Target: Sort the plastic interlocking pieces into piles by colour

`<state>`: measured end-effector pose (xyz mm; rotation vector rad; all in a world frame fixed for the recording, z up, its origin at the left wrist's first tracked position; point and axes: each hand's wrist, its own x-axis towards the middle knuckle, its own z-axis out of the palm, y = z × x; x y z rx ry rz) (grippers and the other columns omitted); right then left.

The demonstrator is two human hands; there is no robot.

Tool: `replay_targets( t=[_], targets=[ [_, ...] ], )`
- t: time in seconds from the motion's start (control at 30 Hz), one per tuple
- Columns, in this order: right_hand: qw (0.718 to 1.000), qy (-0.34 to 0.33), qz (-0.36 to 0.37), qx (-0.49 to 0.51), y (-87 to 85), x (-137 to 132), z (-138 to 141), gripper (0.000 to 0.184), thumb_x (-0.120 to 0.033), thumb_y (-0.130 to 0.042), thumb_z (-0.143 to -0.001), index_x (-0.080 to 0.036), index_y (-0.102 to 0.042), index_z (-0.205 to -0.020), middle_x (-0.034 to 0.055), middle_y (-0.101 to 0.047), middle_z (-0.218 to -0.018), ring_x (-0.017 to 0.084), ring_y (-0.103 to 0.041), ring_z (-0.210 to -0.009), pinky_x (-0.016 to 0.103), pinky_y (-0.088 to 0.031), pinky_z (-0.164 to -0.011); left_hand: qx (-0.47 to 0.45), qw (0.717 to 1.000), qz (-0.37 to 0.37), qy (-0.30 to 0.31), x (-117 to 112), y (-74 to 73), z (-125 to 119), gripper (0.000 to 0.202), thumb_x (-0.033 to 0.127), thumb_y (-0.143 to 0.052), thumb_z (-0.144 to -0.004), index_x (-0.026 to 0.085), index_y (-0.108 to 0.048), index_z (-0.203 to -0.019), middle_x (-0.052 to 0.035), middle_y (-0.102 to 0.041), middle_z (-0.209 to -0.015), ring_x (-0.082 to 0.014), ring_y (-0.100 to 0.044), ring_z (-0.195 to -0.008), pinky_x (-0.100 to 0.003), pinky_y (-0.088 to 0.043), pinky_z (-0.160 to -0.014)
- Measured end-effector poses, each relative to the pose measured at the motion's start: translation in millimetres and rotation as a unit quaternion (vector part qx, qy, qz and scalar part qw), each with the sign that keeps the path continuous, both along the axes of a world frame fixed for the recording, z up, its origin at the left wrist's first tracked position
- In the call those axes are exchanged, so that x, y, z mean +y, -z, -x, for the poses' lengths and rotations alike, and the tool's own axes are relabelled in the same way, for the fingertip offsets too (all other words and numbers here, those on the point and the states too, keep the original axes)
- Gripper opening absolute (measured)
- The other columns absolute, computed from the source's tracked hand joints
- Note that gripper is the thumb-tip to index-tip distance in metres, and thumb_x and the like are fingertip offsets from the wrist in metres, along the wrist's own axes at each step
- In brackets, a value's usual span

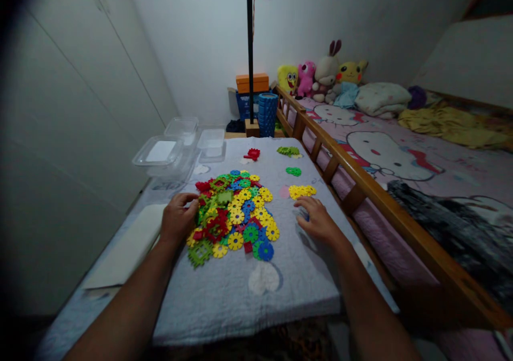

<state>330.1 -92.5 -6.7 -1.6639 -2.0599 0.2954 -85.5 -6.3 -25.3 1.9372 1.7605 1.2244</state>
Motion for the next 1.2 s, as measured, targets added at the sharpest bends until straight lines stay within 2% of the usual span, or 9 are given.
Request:
replay_targets(
  t=[0.13,0.27,0.43,0.5,0.67,0.77,0.9,1.03,1.2],
  targets=[
    [0.998,-0.025,0.033,-0.056,-12.1,35.4,41.4,0.033,-0.023,-0.059,-0.083,-0.021,-0.071,-0.114,0.0107,-0.071,-0.121,0.027,-0.061,-0.116,0.042,-0.044,-0.104,-0.008,1.0,-0.005,0.002,0.7,1.4,0.5,0.023,0.035,-0.051,-0.084,0.021,-0.069,-0.087,-0.0074,-0.069,-0.095,-0.0237,-0.065,-0.095,-0.035,-0.055,-0.081],
    [0.991,-0.002,0.04,-0.126,-10.1,63.6,76.8,0.034,-0.022,-0.063,-0.085,-0.019,-0.069,-0.118,0.0122,-0.07,-0.124,0.027,-0.06,-0.113,0.037,-0.042,-0.1,-0.01,1.0,-0.001,0.002,0.9,1.8,1.1,0.022,0.035,-0.052,-0.084,0.021,-0.068,-0.087,-0.0076,-0.069,-0.096,-0.0236,-0.065,-0.094,-0.035,-0.056,-0.08],
    [0.985,0.017,0.026,-0.172,0.3,71.4,92.2,0.016,-0.027,-0.063,-0.09,-0.02,-0.073,-0.101,0.0105,-0.072,-0.11,0.027,-0.058,-0.104,0.036,-0.04,-0.09,-0.016,1.0,0.002,0.002,0.9,2.4,1.7,0.023,0.035,-0.051,-0.083,0.02,-0.068,-0.088,-0.0081,-0.069,-0.097,-0.0235,-0.065,-0.094,-0.034,-0.056,-0.08],
    [0.985,0.021,0.01,-0.172,2.3,68.6,91.7,0.017,-0.028,-0.058,-0.094,-0.021,-0.074,-0.098,0.0102,-0.073,-0.107,0.026,-0.057,-0.103,0.036,-0.039,-0.089,-0.016,1.0,0.001,0.003,1.0,3.3,1.6,0.023,0.035,-0.051,-0.083,0.02,-0.068,-0.088,-0.0079,-0.069,-0.096,-0.0236,-0.065,-0.094,-0.035,-0.055,-0.081],
    [0.987,0.083,-0.036,-0.135,0.9,66.2,75.9,0.024,-0.021,-0.052,-0.095,-0.02,-0.076,-0.098,0.0114,-0.075,-0.105,0.027,-0.059,-0.101,0.038,-0.039,-0.09,-0.012,1.0,0.0,0.006,0.7,4.8,0.3,0.022,0.034,-0.051,-0.085,0.021,-0.068,-0.088,-0.0074,-0.069,-0.095,-0.0233,-0.065,-0.095,-0.035,-0.055,-0.083],
    [0.983,0.144,-0.076,-0.084,-0.7,70.0,50.4,0.028,-0.019,-0.049,-0.093,-0.018,-0.076,-0.097,0.0127,-0.076,-0.104,0.026,-0.061,-0.1,0.038,-0.04,-0.093,-0.011,1.0,-0.001,0.008,0.0,4.3,-0.1,0.022,0.034,-0.051,-0.086,0.02,-0.069,-0.089,-0.0075,-0.069,-0.096,-0.0232,-0.065,-0.095,-0.036,-0.054,-0.085],
    [0.964,0.242,-0.108,-0.03,-1.2,70.7,8.0,0.031,-0.021,-0.047,-0.087,-0.016,-0.077,-0.092,0.0136,-0.077,-0.101,0.026,-0.064,-0.096,0.038,-0.043,-0.092,-0.007,1.0,-0.004,0.009,-0.5,2.9,0.3,0.021,0.033,-0.051,-0.086,0.02,-0.068,-0.088,-0.0069,-0.069,-0.095,-0.0228,-0.065,-0.094,-0.036,-0.054,-0.086],
    [0.947,0.309,-0.076,0.031,-1.7,62.5,-20.8,0.032,-0.022,-0.049,-0.081,-0.015,-0.077,-0.094,0.0114,-0.077,-0.096,0.024,-0.066,-0.086,0.034,-0.046,-0.081,0.001,1.0,-0.007,0.012,0.1,2.9,0.4,0.02,0.032,-0.052,-0.085,0.02,-0.068,-0.087,-0.0068,-0.069,-0.094,-0.0228,-0.065,-0.093,-0.036,-0.054,-0.087],
    [0.945,0.315,-0.002,0.091,-0.2,54.8,-33.4,0.024,-0.019,-0.053,-0.074,-0.015,-0.074,-0.085,0.0075,-0.075,-0.084,0.021,-0.065,-0.074,0.029,-0.045,-0.069,-0.004,1.0,-0.008,0.009,0.5,5.0,0.4,0.021,0.033,-0.051,-0.085,0.02,-0.068,-0.087,-0.0067,-0.069,-0.094,-0.023,-0.065,-0.093,-0.035,-0.054,-0.084]
  ],
)
